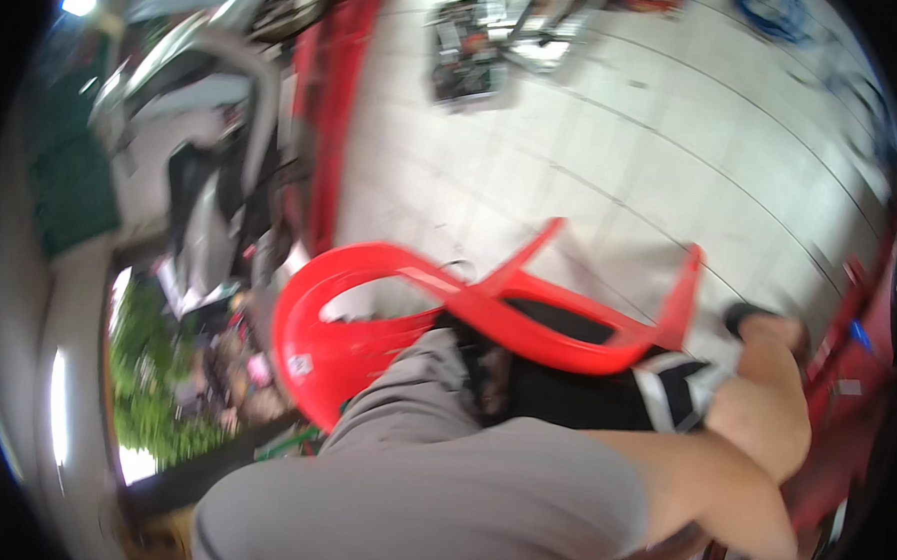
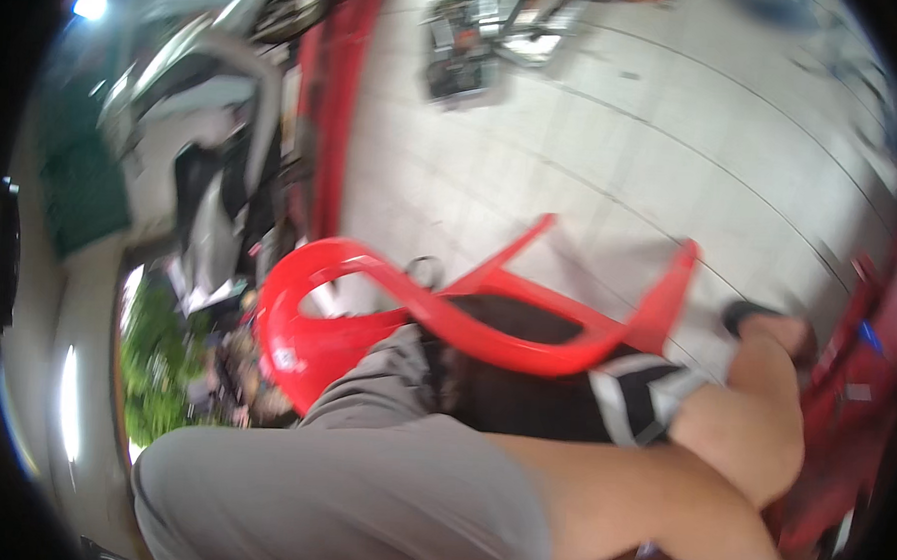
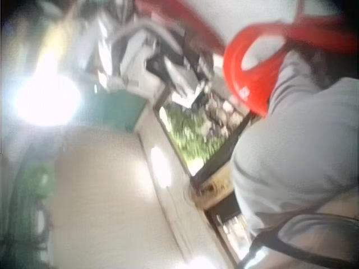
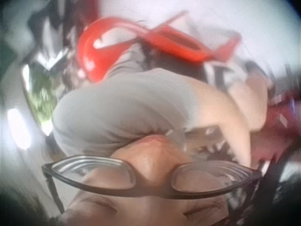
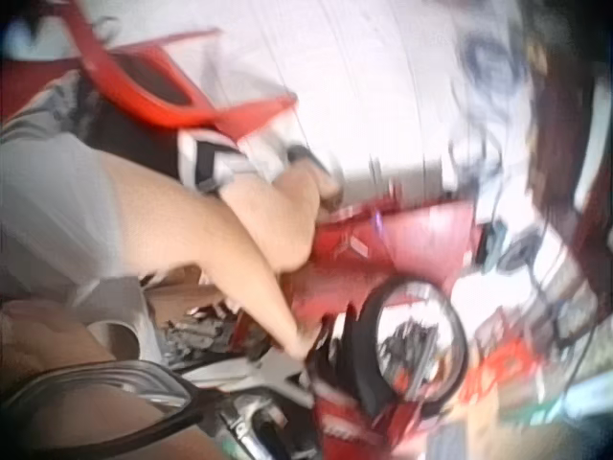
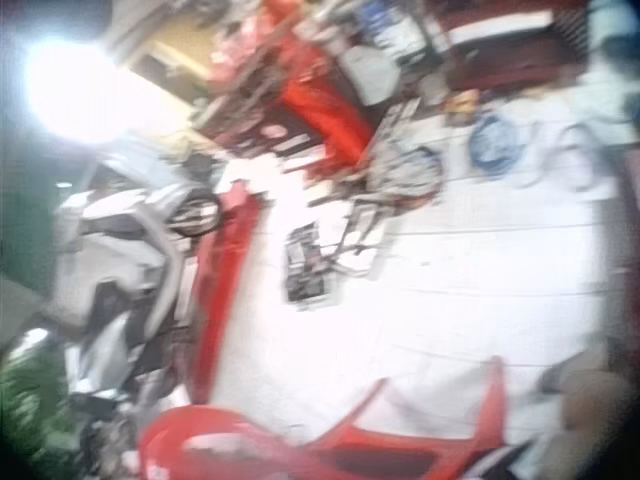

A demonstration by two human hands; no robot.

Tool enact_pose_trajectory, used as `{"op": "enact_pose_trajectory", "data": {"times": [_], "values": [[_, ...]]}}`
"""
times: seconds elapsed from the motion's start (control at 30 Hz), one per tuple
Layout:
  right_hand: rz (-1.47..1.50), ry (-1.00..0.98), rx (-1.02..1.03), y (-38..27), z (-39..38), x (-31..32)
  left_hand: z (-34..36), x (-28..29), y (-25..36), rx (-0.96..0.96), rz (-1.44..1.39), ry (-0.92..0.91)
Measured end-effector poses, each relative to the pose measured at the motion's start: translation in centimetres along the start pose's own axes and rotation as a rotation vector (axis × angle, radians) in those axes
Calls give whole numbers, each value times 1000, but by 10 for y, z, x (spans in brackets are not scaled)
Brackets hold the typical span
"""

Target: The person sits on a stool and works on the underside of a motorcycle elevated on a red lift. They use a wrench to tighten bolts on the motorcycle's frame and handle various metal components and tools on the lift platform.

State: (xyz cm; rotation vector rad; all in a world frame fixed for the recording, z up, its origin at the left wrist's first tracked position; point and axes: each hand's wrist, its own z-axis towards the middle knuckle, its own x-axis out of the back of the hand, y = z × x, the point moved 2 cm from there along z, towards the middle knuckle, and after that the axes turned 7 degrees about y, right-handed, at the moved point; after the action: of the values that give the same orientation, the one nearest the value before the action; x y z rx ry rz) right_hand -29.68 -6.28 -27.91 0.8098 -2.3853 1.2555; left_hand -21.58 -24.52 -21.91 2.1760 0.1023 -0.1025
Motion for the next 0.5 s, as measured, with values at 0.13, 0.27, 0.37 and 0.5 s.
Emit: {"op": "enact_pose_trajectory", "data": {"times": [0.13, 0.27, 0.37, 0.5], "values": [[-65, 59, 125, -25, -24, 18, -62, -65, 6, 0, 95, -95], [-27, 132, 196, -33, -42, 41, -77, -91, -11, 39, 187, -101], [-6, 149, 119, -20, -53, 42, -59, -87, -39, 84, -19, -113], [2, 207, -4, -15, -90, 35, -84, -68, -7, 408, -280, -221]]}}
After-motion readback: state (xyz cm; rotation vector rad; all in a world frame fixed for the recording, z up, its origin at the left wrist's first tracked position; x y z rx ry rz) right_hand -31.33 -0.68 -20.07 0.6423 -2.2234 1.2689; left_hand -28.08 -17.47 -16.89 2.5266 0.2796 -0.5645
